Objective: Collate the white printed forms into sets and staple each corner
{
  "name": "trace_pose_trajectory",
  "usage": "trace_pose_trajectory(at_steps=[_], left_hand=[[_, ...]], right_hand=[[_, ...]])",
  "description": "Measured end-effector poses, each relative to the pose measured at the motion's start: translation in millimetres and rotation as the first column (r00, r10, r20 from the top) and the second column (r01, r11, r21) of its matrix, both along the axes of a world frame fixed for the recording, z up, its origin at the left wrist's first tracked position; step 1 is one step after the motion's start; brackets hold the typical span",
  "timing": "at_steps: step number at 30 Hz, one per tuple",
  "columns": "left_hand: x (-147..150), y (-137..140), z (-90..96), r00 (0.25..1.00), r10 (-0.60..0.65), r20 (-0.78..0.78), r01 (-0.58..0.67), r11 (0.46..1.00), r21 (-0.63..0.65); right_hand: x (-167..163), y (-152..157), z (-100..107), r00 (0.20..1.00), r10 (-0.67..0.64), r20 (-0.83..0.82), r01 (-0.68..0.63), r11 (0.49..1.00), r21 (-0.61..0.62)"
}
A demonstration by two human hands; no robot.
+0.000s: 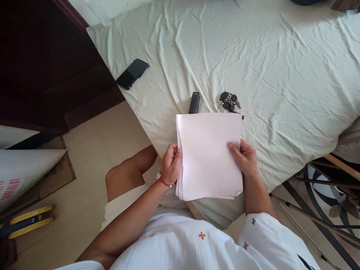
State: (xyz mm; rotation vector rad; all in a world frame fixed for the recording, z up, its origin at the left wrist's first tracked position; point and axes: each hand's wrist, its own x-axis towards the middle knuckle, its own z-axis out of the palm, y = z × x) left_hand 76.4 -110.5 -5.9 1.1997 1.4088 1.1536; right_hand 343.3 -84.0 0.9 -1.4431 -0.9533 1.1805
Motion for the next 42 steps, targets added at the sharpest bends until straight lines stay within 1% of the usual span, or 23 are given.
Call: trace_pose_trajectory(at_steps=[3, 5, 9, 11, 12, 13, 14, 15, 16, 18, 20, 21, 23, 26, 29, 32, 36, 39, 42], left_hand=[[0, 0, 3.0, 0.998, -0.006, 0.057, 0.005, 1.0, 0.016], [-1, -1, 2.7, 0.996, -0.012, 0.088, 0.012, 1.0, 0.0], [-1, -2, -2.6, 0.999, -0.011, 0.049, 0.014, 0.999, -0.053], [-2, -2, -4.5, 1.0, -0.015, 0.02, 0.016, 0.999, -0.046], [-2, -2, -4.9, 1.0, -0.02, 0.005, 0.02, 0.999, -0.04], [-2, -2, -4.8, 1.0, -0.026, -0.012, 0.025, 0.999, -0.034], [-2, -2, -4.6, 0.999, -0.032, -0.03, 0.031, 0.999, -0.027], [-2, -2, -4.3, 0.998, -0.037, -0.045, 0.037, 0.999, -0.02], [-2, -2, -4.1, 0.997, -0.044, -0.056, 0.044, 0.999, -0.011], [-2, -2, -4.1, 0.996, -0.053, -0.065, 0.054, 0.999, 0.006], [-2, -1, -4.7, 0.996, -0.063, -0.06, 0.064, 0.998, 0.015], [-2, -1, -4.9, 0.996, -0.067, -0.057, 0.068, 0.997, 0.019], [-1, 0, -4.8, 0.996, -0.077, -0.052, 0.079, 0.996, 0.031], [0, 0, -3.2, 0.993, -0.095, -0.074, 0.099, 0.993, 0.058], [1, 0, -2.3, 0.992, -0.091, -0.093, 0.097, 0.993, 0.066], [1, 0, -3.3, 0.993, -0.077, -0.09, 0.083, 0.995, 0.054], [1, 0, -4.5, 0.995, -0.063, -0.078, 0.066, 0.997, 0.036], [2, 0, -3.4, 0.993, -0.065, -0.094, 0.07, 0.996, 0.05], [1, 0, -2.0, 0.991, -0.072, -0.115, 0.081, 0.994, 0.07]], right_hand=[[-3, -1, 1, 1.0, 0.03, 0.008, -0.03, 1.0, 0.006], [-2, -1, 0, 0.999, 0.045, 0.014, -0.045, 0.999, 0.006], [2, -2, -5, 0.996, 0.082, 0.036, -0.083, 0.996, 0.011], [5, -3, -6, 0.991, 0.073, 0.109, -0.077, 0.997, 0.031], [7, -3, -6, 0.982, 0.038, 0.186, -0.049, 0.997, 0.053], [9, -3, -4, 0.957, -0.017, 0.29, -0.01, 0.996, 0.09], [11, -2, -1, 0.909, -0.083, 0.408, 0.026, 0.989, 0.145], [12, -1, 4, 0.84, -0.151, 0.521, 0.043, 0.976, 0.213], [12, 1, 10, 0.759, -0.208, 0.617, 0.032, 0.958, 0.284], [9, 6, 27, 0.615, -0.253, 0.747, -0.078, 0.923, 0.376], [-1, 17, 46, 0.518, -0.231, 0.824, -0.241, 0.885, 0.399], [-7, 23, 55, 0.478, -0.211, 0.853, -0.33, 0.856, 0.397], [-23, 38, 68, 0.439, -0.162, 0.884, -0.471, 0.796, 0.38], [-47, 62, 76, 0.41, -0.093, 0.907, -0.603, 0.718, 0.347], [-60, 79, 74, 0.367, -0.025, 0.93, -0.675, 0.681, 0.284], [-61, 89, 67, 0.353, 0.015, 0.935, -0.691, 0.678, 0.25], [-49, 95, 58, 0.403, 0.079, 0.912, -0.687, 0.684, 0.245], [-42, 97, 55, 0.44, 0.099, 0.892, -0.678, 0.689, 0.258], [-41, 99, 55, 0.468, 0.111, 0.877, -0.686, 0.672, 0.281]])
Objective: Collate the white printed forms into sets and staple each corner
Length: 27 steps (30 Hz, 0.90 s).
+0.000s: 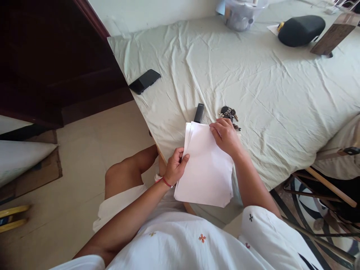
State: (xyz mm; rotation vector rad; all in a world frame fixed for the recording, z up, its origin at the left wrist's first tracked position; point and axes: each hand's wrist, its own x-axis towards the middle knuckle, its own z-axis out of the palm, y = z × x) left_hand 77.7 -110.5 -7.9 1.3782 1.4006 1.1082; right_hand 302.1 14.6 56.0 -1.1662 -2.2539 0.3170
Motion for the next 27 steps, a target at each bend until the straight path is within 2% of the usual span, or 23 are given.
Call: trace_pose_trajectory(at_steps=[7, 14, 20, 27], left_hand=[[0, 1, -1.1, 1.0, -0.026, -0.001, 0.026, 1.0, 0.015], [-1, 0, -1.3, 0.998, -0.034, 0.05, 0.034, 0.999, 0.007], [-1, 0, -2.0, 0.999, -0.039, 0.026, 0.039, 0.999, 0.017], [1, 0, -3.6, 0.996, -0.066, -0.057, 0.069, 0.996, 0.049]], right_hand=[[-8, 8, 8, 0.991, 0.093, -0.092, -0.098, 0.994, -0.054], [-11, 15, 13, 0.968, 0.166, -0.189, -0.179, 0.983, -0.05], [-19, 16, 12, 0.968, 0.179, -0.176, -0.187, 0.982, -0.035], [-25, 17, 9, 0.979, 0.192, -0.06, -0.194, 0.981, -0.017]])
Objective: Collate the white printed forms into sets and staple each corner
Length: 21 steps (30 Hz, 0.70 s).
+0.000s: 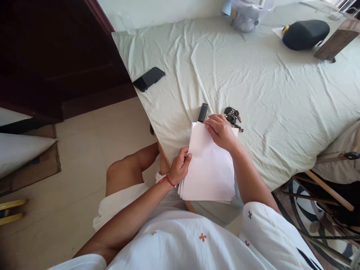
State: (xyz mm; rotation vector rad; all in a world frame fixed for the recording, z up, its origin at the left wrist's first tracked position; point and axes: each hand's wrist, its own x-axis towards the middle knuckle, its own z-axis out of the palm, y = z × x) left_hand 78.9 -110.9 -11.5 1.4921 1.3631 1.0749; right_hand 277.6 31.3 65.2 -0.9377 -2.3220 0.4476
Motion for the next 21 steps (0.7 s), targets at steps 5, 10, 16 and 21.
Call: trace_pose_trajectory(at_steps=[5, 10, 16, 21], left_hand=[[1, 0, -1.0, 1.0, -0.011, -0.003, 0.011, 1.0, 0.022], [1, 0, -1.1, 1.0, -0.018, -0.009, 0.019, 0.999, 0.029], [1, -1, -0.3, 1.0, -0.021, -0.013, 0.022, 0.999, 0.032], [2, -1, -0.7, 1.0, -0.025, -0.015, 0.026, 0.998, 0.062]], right_hand=[[-4, 3, 3, 0.999, 0.016, 0.028, -0.015, 0.999, -0.034], [-4, 7, 5, 0.999, 0.029, 0.028, -0.029, 0.999, -0.032], [-2, 9, 7, 0.999, 0.018, 0.034, -0.018, 1.0, -0.006], [-3, 11, 11, 0.996, 0.067, 0.055, -0.064, 0.996, -0.061]])
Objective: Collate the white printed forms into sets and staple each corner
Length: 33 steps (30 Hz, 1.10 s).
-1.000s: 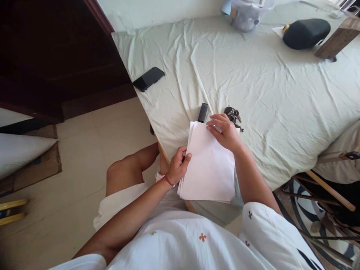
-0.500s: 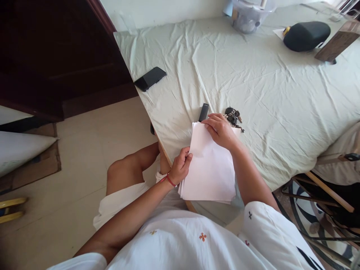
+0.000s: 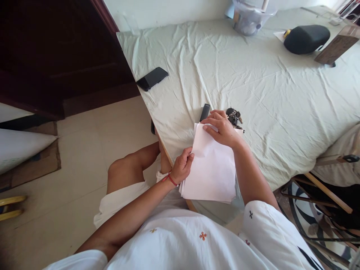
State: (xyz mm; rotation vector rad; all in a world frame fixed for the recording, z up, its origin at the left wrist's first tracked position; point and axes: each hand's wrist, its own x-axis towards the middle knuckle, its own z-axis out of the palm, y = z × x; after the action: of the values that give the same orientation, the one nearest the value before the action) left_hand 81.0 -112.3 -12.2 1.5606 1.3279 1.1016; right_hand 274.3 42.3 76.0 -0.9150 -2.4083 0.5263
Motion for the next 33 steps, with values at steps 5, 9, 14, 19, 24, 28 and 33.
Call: trace_pose_trajectory(at_steps=[5, 9, 14, 19, 24, 28, 33], left_hand=[[1, 0, -1.1, 1.0, -0.006, -0.012, 0.006, 1.0, 0.026], [1, 0, -0.6, 1.0, -0.002, -0.014, 0.002, 0.999, 0.033], [1, 0, 0.7, 1.0, 0.028, -0.005, -0.028, 1.0, 0.008], [2, 0, 1.3, 0.996, 0.068, 0.05, -0.068, 0.998, 0.001], [3, -1, -2.3, 0.994, 0.079, 0.07, -0.078, 0.997, -0.009], [3, -1, -5.6, 0.993, 0.088, 0.073, -0.089, 0.996, 0.005], [3, -1, -4.3, 0.992, 0.087, 0.095, -0.086, 0.996, -0.013]], right_hand=[[-1, 3, 3, 0.999, 0.029, 0.014, -0.028, 0.999, -0.028], [1, 6, 4, 0.999, 0.052, 0.014, -0.051, 0.998, -0.047], [8, 7, 2, 0.998, 0.05, -0.029, -0.051, 0.998, -0.043], [17, 9, -11, 1.0, -0.025, 0.012, 0.025, 1.0, 0.003], [12, 8, -17, 0.998, -0.053, 0.028, 0.054, 0.999, -0.009], [4, 3, -15, 0.992, -0.1, 0.075, 0.107, 0.989, -0.104], [2, -1, -14, 0.981, -0.181, 0.072, 0.188, 0.976, -0.111]])
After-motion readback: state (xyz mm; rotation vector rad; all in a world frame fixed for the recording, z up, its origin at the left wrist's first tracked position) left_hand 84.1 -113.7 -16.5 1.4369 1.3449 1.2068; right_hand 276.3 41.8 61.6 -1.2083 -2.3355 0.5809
